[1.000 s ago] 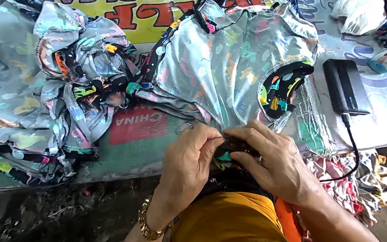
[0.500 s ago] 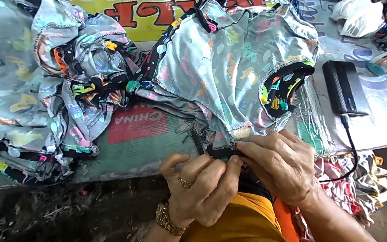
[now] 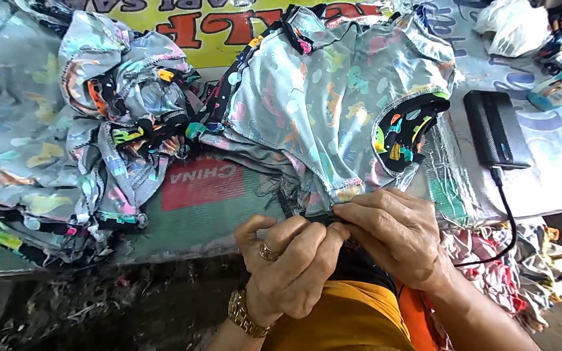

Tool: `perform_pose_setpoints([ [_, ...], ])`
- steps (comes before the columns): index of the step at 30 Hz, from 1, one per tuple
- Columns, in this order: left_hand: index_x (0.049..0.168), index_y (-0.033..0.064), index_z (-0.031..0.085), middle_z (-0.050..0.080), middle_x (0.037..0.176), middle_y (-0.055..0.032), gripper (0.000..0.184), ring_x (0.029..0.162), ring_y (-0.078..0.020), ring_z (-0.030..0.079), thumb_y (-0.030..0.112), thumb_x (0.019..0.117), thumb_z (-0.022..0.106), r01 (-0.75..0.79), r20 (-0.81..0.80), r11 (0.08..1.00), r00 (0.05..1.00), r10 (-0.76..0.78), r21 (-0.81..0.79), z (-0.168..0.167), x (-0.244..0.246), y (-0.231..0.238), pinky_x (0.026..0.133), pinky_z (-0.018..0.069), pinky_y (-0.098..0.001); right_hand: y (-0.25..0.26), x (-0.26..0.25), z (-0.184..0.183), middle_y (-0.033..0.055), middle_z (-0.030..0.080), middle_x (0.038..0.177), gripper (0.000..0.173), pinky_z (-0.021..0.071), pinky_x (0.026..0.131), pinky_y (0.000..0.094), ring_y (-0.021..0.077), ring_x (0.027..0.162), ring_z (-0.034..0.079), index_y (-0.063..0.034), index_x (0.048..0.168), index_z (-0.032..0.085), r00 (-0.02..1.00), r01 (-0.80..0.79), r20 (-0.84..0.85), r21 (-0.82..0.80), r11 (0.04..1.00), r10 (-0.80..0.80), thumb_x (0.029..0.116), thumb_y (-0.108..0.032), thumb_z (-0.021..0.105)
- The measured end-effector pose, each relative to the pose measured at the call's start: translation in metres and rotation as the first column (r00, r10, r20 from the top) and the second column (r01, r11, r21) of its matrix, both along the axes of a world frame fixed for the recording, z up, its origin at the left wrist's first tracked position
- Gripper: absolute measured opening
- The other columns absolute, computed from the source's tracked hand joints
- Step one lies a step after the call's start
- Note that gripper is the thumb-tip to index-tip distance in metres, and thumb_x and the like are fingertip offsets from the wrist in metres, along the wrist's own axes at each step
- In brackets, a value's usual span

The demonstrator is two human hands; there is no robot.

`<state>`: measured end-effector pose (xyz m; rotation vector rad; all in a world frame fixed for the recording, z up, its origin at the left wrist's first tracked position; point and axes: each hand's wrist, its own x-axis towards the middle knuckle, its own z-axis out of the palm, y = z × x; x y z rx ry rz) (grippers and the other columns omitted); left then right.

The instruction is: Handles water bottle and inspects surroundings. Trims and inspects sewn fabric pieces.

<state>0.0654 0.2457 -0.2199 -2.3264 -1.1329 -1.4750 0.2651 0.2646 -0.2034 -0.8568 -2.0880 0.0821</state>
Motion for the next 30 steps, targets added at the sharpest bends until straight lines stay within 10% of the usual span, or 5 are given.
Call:
perform_pose_setpoints([
  [9,0.105,0.0171,0.068,0.06,0.093,0.0017,0.007,0.093,-0.0109,0.055,0.022,0.0999,0.065,0.038,0.037,0.998,0.999,-0.036,-0.046,0.003,-0.002,-0.01,0.1,0.0344,-0.0363,-0.005,0.0,0.001,0.0074,0.073,0.089,0.014,0.0465,0.061,0.0296,0.0161,0.074,0.065,-0.0093,0.107,0.074,0.999,-0.016,0.036,-0.011,1.0,0.017,0.1023,-0.016,0.062],
  [15,0.096,0.0156,0.063,0.061,0.084,0.002,0.03,0.085,-0.0091,0.06,0.044,0.103,0.057,0.187,0.094,0.961,0.981,-0.17,-0.206,0.03,-0.032,-0.027,0.09,0.0469,-0.0286,-0.016,0.036,0.031,0.0015,0.064,0.093,0.039,0.0472,0.067,0.0112,-0.0018,0.079,0.056,-0.0059,0.119,0.065,0.925,-0.379,-0.21,-0.487,0.787,0.315,0.0971,-0.037,0.071],
  [20,0.114,0.0057,0.068,0.069,0.108,-0.0127,0.026,0.105,-0.0245,0.064,0.027,0.0991,0.065,-0.13,-0.108,0.947,0.989,0.102,-0.293,0.034,-0.004,0.007,0.09,0.0473,-0.0414,-0.001,-0.002,0.023,-0.0032,0.066,0.091,0.024,0.0516,0.059,0.0207,0.0014,0.071,0.06,-0.0118,0.109,0.068,0.992,-0.029,-0.124,-0.413,0.91,-0.025,0.0894,-0.023,0.076],
  [25,0.107,0.003,0.072,0.072,0.098,0.001,0.012,0.089,-0.0022,0.068,0.007,0.0985,0.065,0.197,0.393,0.884,0.92,-0.017,-0.424,0.035,0.007,0.008,0.08,0.0579,-0.0178,0.002,-0.019,0.018,0.0024,0.063,0.094,0.023,0.0531,0.066,0.0131,0.0013,0.077,0.06,-0.0012,0.109,0.067,0.933,-0.124,-0.358,-0.27,0.955,0.02,0.0882,-0.006,0.076],
  [30,0.106,0.0079,0.074,0.074,0.094,0.0021,0.013,0.081,-0.0053,0.07,0.006,0.0975,0.065,0.504,0.732,0.729,0.681,-0.006,-0.463,0.04,0.01,0.007,0.075,0.0606,-0.0213,0.013,-0.026,0.012,0.0089,0.067,0.091,0.009,0.0534,0.067,0.0191,0.0097,0.08,0.064,0.0006,0.099,0.068,0.954,-0.006,-0.299,0.01,1.0,0.009,0.0912,-0.002,0.071],
])
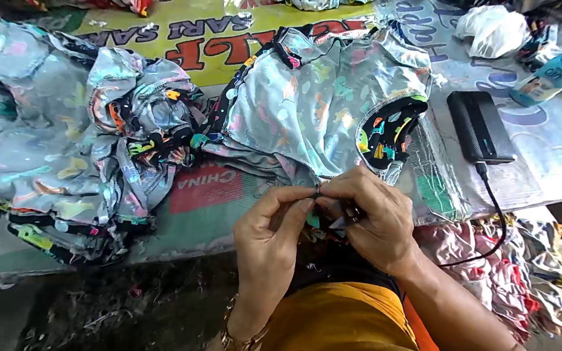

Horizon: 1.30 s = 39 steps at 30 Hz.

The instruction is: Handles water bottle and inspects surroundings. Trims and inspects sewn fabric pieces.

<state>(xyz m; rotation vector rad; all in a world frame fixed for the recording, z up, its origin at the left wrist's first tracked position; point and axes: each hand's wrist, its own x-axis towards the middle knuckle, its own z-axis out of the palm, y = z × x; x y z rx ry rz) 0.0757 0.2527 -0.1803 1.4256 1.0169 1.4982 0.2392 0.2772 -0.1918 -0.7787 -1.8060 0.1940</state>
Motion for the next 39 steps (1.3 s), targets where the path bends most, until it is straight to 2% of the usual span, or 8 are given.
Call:
perform_pose_setpoints([
  [4,0.104,0.0082,0.076,0.074,0.091,-0.0009,0.011,0.079,-0.0066,0.071,0.008,0.0966,0.067,0.057,0.192,0.991,0.981,-0.033,-0.121,-0.001,0.001,-0.001,0.076,0.0612,-0.0235,0.001,-0.002,-0.001,0.0064,0.063,0.086,0.005,0.05,0.063,0.0166,0.0063,0.074,0.06,-0.0003,0.098,0.063,1.0,0.007,0.01,-0.034,0.999,-0.007,0.0973,-0.005,0.062],
  [8,0.105,0.0094,0.073,0.072,0.093,-0.0007,0.011,0.081,-0.007,0.07,0.011,0.1,0.064,0.089,0.217,0.989,0.974,-0.061,-0.122,-0.005,0.0,0.0,0.077,0.0615,-0.0247,0.0,0.006,0.006,-0.0015,0.058,0.078,0.008,0.0457,0.051,0.0125,-0.0015,0.058,0.051,-0.0042,0.101,0.059,0.942,-0.287,-0.281,-0.387,0.876,0.184,0.1039,-0.009,0.054],
  [14,0.107,0.0099,0.072,0.071,0.096,0.001,0.012,0.086,-0.006,0.069,0.013,0.1021,0.061,0.111,0.233,0.991,0.968,-0.091,-0.074,-0.01,0.001,0.0,0.082,0.0598,-0.0243,0.003,0.012,0.003,-0.0033,0.056,0.079,0.014,0.0426,0.049,0.0114,-0.0025,0.057,0.048,-0.0088,0.1,0.057,0.824,-0.516,-0.494,-0.452,0.727,0.278,0.1082,-0.018,0.049],
  [17,0.112,0.0134,0.07,0.07,0.105,0.0028,0.013,0.094,-0.007,0.068,0.016,0.1017,0.062,0.056,0.198,0.998,0.979,-0.049,-0.032,-0.011,0.005,-0.002,0.085,0.0589,-0.0254,0.003,0.01,0.003,-0.0025,0.056,0.078,0.016,0.0433,0.049,0.0122,-0.0017,0.057,0.048,-0.0076,0.098,0.057,0.843,-0.492,-0.458,-0.445,0.749,0.281,0.108,-0.018,0.05],
  [21,0.128,0.0161,0.06,0.061,0.136,0.0024,0.03,0.127,-0.0117,0.058,0.022,0.0997,0.068,-0.047,-0.264,0.949,0.955,0.135,0.313,-0.013,0.005,-0.001,0.106,0.0503,-0.03,0.001,0.006,0.005,-0.0019,0.055,0.075,0.01,0.0445,0.053,0.0126,-0.001,0.059,0.05,-0.0046,0.096,0.059,0.871,-0.448,-0.411,-0.438,0.779,0.27,0.1033,-0.009,0.055],
  [28,0.11,0.0143,0.069,0.07,0.106,0.0041,0.011,0.11,-0.0081,0.063,0.02,0.1007,0.067,0.037,-0.476,0.951,0.871,0.119,0.306,-0.017,-0.011,0.0,0.102,0.0475,-0.0335,-0.006,0.003,-0.01,0.0025,0.057,0.082,0.01,0.0474,0.065,0.013,0.0015,0.073,0.055,-0.0021,0.096,0.06,0.966,-0.252,-0.115,-0.244,0.936,0.23,0.1015,-0.01,0.059],
  [34,0.101,0.0179,0.067,0.067,0.107,0.0054,0.006,0.115,-0.0096,0.06,0.022,0.1006,0.064,-0.012,-0.466,0.911,0.856,0.223,0.413,-0.035,-0.019,-0.008,0.107,0.0437,-0.0362,-0.025,0.014,-0.008,0.0028,0.065,0.084,0.016,0.0463,0.057,0.0225,0.0084,0.069,0.06,-0.0079,0.103,0.065,0.967,0.011,0.248,-0.258,0.966,0.055,0.0958,-0.022,0.067],
  [39,0.099,0.0202,0.064,0.064,0.106,0.007,0.003,0.109,-0.0074,0.06,0.023,0.0994,0.062,-0.035,-0.422,0.878,0.867,0.264,0.477,-0.047,-0.018,-0.011,0.105,0.0434,-0.0352,-0.032,0.027,-0.011,0.0046,0.062,0.076,0.009,0.0421,0.052,0.0262,0.0137,0.063,0.058,-0.0087,0.099,0.065,0.926,0.098,0.376,-0.19,0.977,-0.02,0.0975,-0.016,0.06],
])
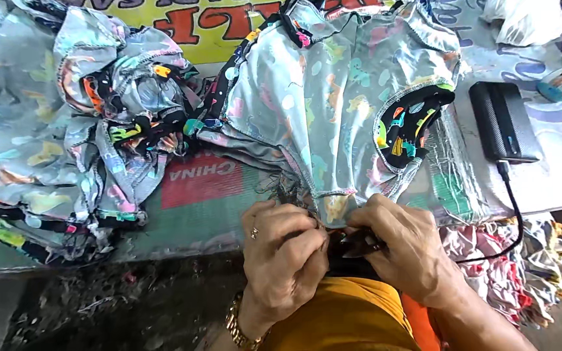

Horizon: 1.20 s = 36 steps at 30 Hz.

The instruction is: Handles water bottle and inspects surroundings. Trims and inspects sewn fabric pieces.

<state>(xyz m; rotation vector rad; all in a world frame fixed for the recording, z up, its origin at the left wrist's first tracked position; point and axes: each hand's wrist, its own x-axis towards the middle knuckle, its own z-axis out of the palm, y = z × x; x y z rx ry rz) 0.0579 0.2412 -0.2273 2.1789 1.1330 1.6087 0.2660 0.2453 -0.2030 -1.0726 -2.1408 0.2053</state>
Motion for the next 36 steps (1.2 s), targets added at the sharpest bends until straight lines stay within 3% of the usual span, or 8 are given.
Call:
perform_pose_setpoints([
  [5,0.103,0.0214,0.061,0.063,0.108,0.0072,0.004,0.109,-0.0065,0.059,0.024,0.0996,0.06,0.003,-0.061,0.997,0.998,0.002,0.071,0.0,0.002,-0.002,0.109,0.0387,-0.0375,-0.01,0.006,0.01,0.0069,0.068,0.089,0.027,0.0468,0.062,0.0262,0.0141,0.075,0.063,-0.0097,0.113,0.062,0.998,0.065,0.009,0.045,0.997,-0.066,0.1002,-0.033,0.063],
  [8,0.104,0.0212,0.062,0.062,0.107,0.0062,0.006,0.107,-0.0072,0.059,0.023,0.0992,0.061,0.005,-0.063,0.996,0.998,0.0,0.091,0.0,0.003,-0.003,0.108,0.039,-0.0382,-0.012,0.009,0.014,0.0074,0.068,0.092,0.021,0.0448,0.063,0.03,0.0176,0.076,0.062,-0.0122,0.114,0.062,0.996,0.071,0.052,0.096,0.993,-0.076,0.1033,-0.03,0.059],
  [19,0.108,0.022,0.062,0.056,0.109,0.0035,0.013,0.106,-0.0106,0.056,0.02,0.0962,0.066,-0.065,-0.169,0.974,0.98,0.103,0.217,0.0,0.007,-0.004,0.11,0.0339,-0.0408,-0.004,0.0,0.014,0.0053,0.071,0.093,0.014,0.0428,0.065,0.0299,0.0155,0.077,0.061,-0.0129,0.111,0.067,0.999,0.04,0.016,0.13,0.991,-0.042,0.103,-0.023,0.061],
  [27,0.108,0.0213,0.062,0.056,0.11,0.0033,0.013,0.107,-0.0108,0.055,0.021,0.0959,0.066,-0.062,-0.167,0.97,0.981,0.103,0.236,0.001,0.007,-0.001,0.11,0.0325,-0.0408,0.0,-0.001,0.003,0.0054,0.072,0.095,0.017,0.0496,0.071,0.0252,0.011,0.085,0.067,-0.0105,0.109,0.068,0.987,0.028,-0.159,0.085,0.996,-0.014,0.102,-0.025,0.065],
  [36,0.109,0.022,0.062,0.056,0.11,0.0041,0.014,0.107,-0.0096,0.055,0.021,0.0961,0.066,-0.079,-0.146,0.971,0.983,0.114,0.225,0.003,0.008,-0.002,0.109,0.0338,-0.0399,-0.001,-0.006,-0.002,0.0049,0.073,0.094,0.015,0.0506,0.074,0.0227,0.0084,0.088,0.068,-0.0091,0.106,0.068,0.968,0.011,-0.25,0.076,0.997,0.008,0.1021,-0.023,0.065],
])
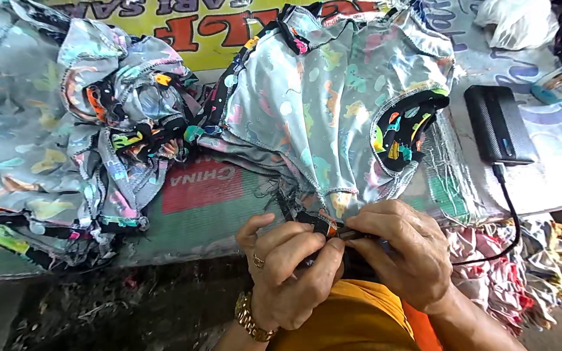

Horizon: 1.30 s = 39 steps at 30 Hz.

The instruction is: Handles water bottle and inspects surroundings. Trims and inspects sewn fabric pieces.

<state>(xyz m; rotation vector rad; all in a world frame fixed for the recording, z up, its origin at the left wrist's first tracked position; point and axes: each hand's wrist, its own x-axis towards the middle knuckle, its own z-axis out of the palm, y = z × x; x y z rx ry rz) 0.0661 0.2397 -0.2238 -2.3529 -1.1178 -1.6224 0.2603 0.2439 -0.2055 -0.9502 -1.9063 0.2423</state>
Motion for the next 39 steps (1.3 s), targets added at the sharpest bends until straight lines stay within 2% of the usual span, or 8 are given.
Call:
perform_pose_setpoints([
  [11,0.11,0.0211,0.062,0.057,0.107,0.0037,0.012,0.105,-0.0104,0.056,0.021,0.0975,0.064,0.056,0.006,0.998,0.998,-0.056,-0.031,0.006,-0.002,-0.01,0.11,0.0338,-0.04,0.001,-0.001,-0.001,0.0045,0.073,0.093,0.016,0.0519,0.073,0.0208,0.0066,0.085,0.068,-0.0072,0.104,0.07,0.996,-0.074,-0.053,-0.055,0.996,0.071,0.1021,-0.023,0.065],
  [16,0.092,0.021,0.058,0.059,0.075,0.01,0.03,0.074,-0.0018,0.06,0.035,0.1111,0.039,0.149,0.278,0.969,0.956,-0.091,-0.195,0.023,-0.06,-0.02,0.092,0.0507,-0.0278,-0.005,0.006,0.006,0.0049,0.065,0.091,0.032,0.048,0.069,0.0134,0.0025,0.08,0.06,-0.0054,0.112,0.064,0.992,-0.112,-0.067,-0.13,0.985,0.104,0.0961,-0.032,0.072],
  [18,0.103,0.0222,0.066,0.065,0.088,0.0138,0.018,0.083,0.0014,0.064,0.031,0.1079,0.05,-0.009,0.302,0.975,0.95,0.078,-0.222,0.023,-0.062,-0.009,0.085,0.0546,-0.0221,-0.002,0.0,0.006,0.0049,0.065,0.087,0.039,0.0467,0.065,0.0159,0.0043,0.074,0.058,-0.0053,0.113,0.065,0.999,-0.049,-0.024,-0.086,0.995,0.048,0.0943,-0.038,0.074],
  [22,0.125,0.0171,0.06,0.064,0.126,0.0019,0.033,0.124,-0.0113,0.058,0.031,0.0968,0.07,-0.042,0.076,0.931,0.994,0.075,-0.364,0.022,-0.026,-0.002,0.105,0.0481,-0.0343,0.008,-0.017,0.01,0.0056,0.064,0.077,0.015,0.0454,0.052,0.03,0.0166,0.064,0.061,-0.0082,0.101,0.071,0.976,0.057,0.209,0.009,0.998,-0.058,0.0965,-0.02,0.063],
  [30,0.107,0.0087,0.069,0.069,0.119,-0.0043,0.011,0.116,-0.0124,0.062,0.009,0.099,0.062,0.097,0.175,0.957,0.983,-0.049,-0.274,0.037,0.017,0.028,0.099,0.0505,-0.029,0.035,0.008,0.044,-0.0021,0.066,0.095,0.005,0.0523,0.063,0.0121,-0.0022,0.076,0.061,-0.0088,0.103,0.059,0.973,-0.178,-0.18,-0.186,0.966,0.145,0.1038,-0.014,0.057],
  [35,0.111,0.0179,0.065,0.069,0.097,0.0042,0.016,0.086,-0.0045,0.068,0.01,0.0974,0.064,0.642,0.764,0.66,0.626,-0.157,-0.391,0.052,0.017,0.04,0.08,0.0588,-0.0237,0.053,0.015,0.038,-0.005,0.06,0.082,0.003,0.051,0.057,0.0123,-0.0021,0.066,0.058,-0.0101,0.102,0.058,0.957,-0.162,-0.28,-0.302,0.94,0.076,0.1015,-0.009,0.056],
  [37,0.112,0.0195,0.067,0.071,0.097,-0.0002,0.018,0.089,-0.0091,0.071,0.011,0.0952,0.068,0.801,0.91,0.512,0.406,-0.08,-0.312,0.055,0.014,0.045,0.085,0.0606,-0.0299,0.055,0.015,0.028,-0.0052,0.06,0.081,0.002,0.0515,0.059,0.0137,-0.0018,0.068,0.059,-0.0105,0.102,0.059,0.977,-0.099,-0.208,-0.301,0.948,0.036,0.1016,-0.011,0.057],
  [39,0.113,0.0179,0.068,0.07,0.101,-0.0017,0.018,0.094,-0.0101,0.07,0.011,0.0961,0.067,0.819,0.922,0.483,0.382,-0.056,-0.31,0.057,0.015,0.046,0.088,0.0604,-0.0308,0.055,0.013,0.021,-0.0044,0.062,0.082,0.002,0.0516,0.062,0.015,-0.0011,0.07,0.06,-0.0096,0.101,0.061,0.99,-0.074,-0.139,-0.277,0.958,0.037,0.1004,-0.01,0.059],
])
